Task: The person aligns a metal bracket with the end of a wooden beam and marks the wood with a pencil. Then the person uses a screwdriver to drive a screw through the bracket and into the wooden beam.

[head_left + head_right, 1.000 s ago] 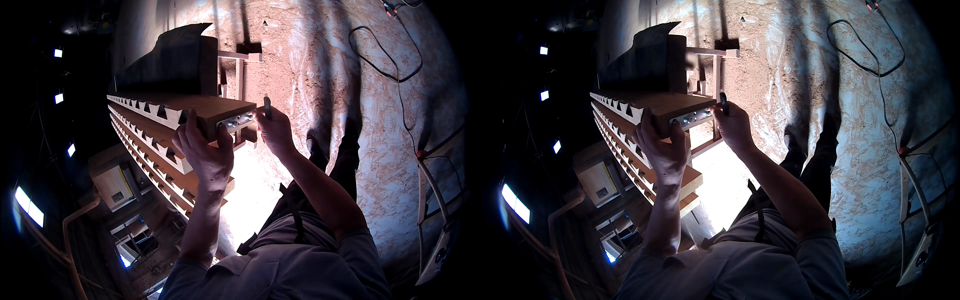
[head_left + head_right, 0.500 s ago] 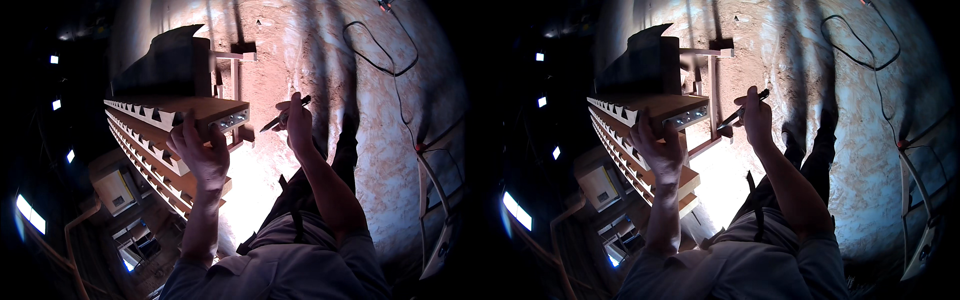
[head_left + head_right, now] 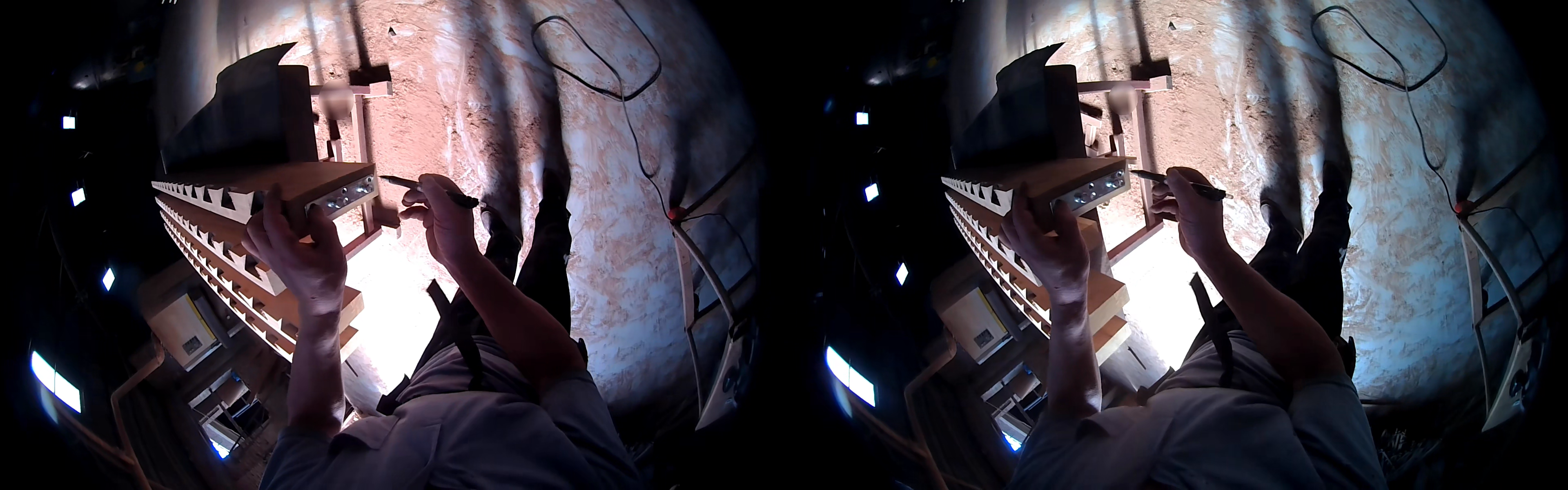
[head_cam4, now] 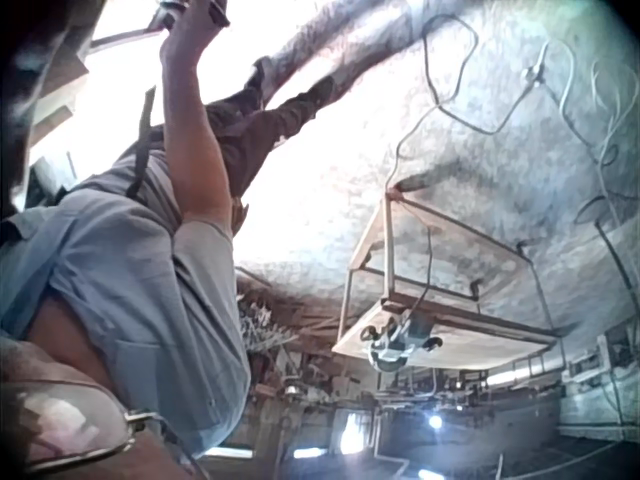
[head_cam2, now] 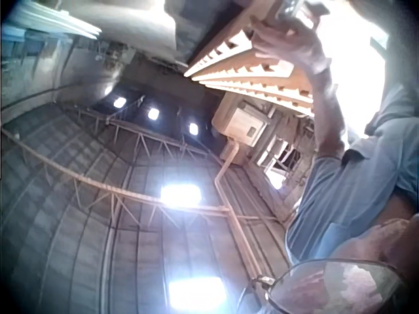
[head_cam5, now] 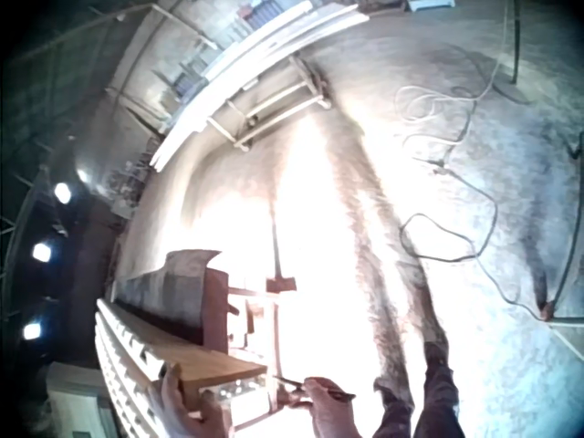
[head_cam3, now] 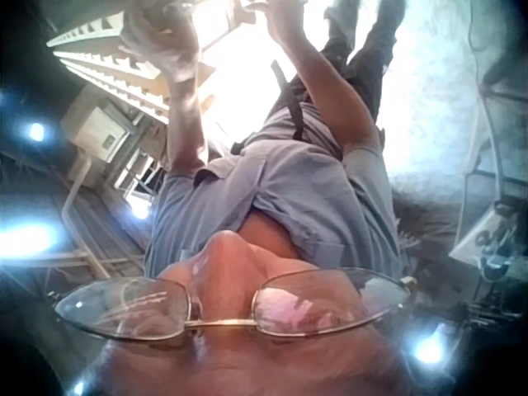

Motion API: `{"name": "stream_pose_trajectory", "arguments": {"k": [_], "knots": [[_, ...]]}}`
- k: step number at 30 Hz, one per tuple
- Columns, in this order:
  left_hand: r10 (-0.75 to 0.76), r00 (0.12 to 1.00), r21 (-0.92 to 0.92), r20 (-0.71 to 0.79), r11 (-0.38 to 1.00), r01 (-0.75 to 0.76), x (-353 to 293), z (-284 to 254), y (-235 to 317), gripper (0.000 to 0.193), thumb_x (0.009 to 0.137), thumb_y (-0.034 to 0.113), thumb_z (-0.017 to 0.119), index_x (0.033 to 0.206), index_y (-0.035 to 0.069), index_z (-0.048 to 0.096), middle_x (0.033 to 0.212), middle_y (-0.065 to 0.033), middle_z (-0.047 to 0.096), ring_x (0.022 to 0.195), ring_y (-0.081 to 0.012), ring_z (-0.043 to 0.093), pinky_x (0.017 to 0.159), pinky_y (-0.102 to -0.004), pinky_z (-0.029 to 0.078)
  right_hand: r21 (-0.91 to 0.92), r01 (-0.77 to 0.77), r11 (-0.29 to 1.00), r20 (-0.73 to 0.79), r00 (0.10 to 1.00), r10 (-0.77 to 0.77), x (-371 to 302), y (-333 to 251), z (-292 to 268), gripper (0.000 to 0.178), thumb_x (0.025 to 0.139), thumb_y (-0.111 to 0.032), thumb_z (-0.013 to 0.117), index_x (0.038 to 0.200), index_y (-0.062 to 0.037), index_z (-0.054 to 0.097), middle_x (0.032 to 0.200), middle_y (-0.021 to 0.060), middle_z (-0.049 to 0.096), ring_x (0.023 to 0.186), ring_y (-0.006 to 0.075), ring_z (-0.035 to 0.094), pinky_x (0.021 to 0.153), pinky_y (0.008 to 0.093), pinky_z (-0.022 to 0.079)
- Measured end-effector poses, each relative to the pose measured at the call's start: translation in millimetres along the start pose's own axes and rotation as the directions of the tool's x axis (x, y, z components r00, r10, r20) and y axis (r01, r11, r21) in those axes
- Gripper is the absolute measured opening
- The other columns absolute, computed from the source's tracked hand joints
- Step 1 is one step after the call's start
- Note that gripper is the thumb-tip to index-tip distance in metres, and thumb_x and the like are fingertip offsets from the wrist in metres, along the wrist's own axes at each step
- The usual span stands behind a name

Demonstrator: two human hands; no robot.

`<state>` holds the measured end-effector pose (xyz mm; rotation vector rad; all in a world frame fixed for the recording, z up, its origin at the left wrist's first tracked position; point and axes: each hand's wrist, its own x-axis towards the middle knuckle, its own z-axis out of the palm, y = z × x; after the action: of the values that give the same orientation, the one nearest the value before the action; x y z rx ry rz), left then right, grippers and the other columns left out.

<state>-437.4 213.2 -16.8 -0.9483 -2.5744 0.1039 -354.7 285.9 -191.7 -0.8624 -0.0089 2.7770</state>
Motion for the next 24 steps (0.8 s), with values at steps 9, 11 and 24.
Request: {"name": "stream_pose_trajectory", "arguments": {"k": [9, 11, 24], "knots": [[-0.005, 1.0, -0.033, 0.004, 0.999, 0.006, -1.5, 0.0, -2.5, 0.052, 0.091, 0.019, 0.065, 0.137, -0.002, 0.05, 0.096, -0.0107, 0.055, 0.091, -0.0256, 0.045, 0.084, -0.0419, 0.038, -0.071, -0.006, 0.997, -0.021, 1.0, 0.005, -2.0, 4.1, 8.0, 0.03, 0.099, -0.023, 0.064, 0.118, 0.0, 0.063, 0.092, 0.0119, 0.072, 0.078, 0.0171, 0.07, 0.068, 0.0298, 0.058], [-0.002, 1.0, -0.031, 0.004, 1.0, 0.002, -1.6, 0.7, -0.9, 0.053, 0.091, 0.019, 0.065, 0.137, -0.002, 0.05, 0.096, -0.0107, 0.054, 0.091, -0.0256, 0.045, 0.083, -0.0418, 0.038, -0.048, -0.007, 0.999, -0.008, 1.0, 0.007, -2.5, 4.8, 6.2, 0.03, 0.099, -0.023, 0.063, 0.118, 0.0002, 0.063, 0.092, 0.0116, 0.072, 0.078, 0.0171, 0.07, 0.068, 0.0297, 0.058], [-0.049, 0.998, -0.053, 0.025, 0.997, 0.05, -2.3, 0.1, 2.1, 0.056, 0.083, 0.009, 0.068, 0.135, -0.001, 0.051, 0.101, -0.0115, 0.049, 0.095, -0.028, 0.044, 0.086, -0.0443, 0.036, -0.1, -0.02, 0.995, -0.014, 1.0, 0.019, -8.6, 6.5, 3.4, 0.031, 0.099, -0.025, 0.062, 0.113, 0.002, 0.064, 0.091, 0.0134, 0.071, 0.076, 0.0179, 0.07, 0.065, 0.0304, 0.06]]}}
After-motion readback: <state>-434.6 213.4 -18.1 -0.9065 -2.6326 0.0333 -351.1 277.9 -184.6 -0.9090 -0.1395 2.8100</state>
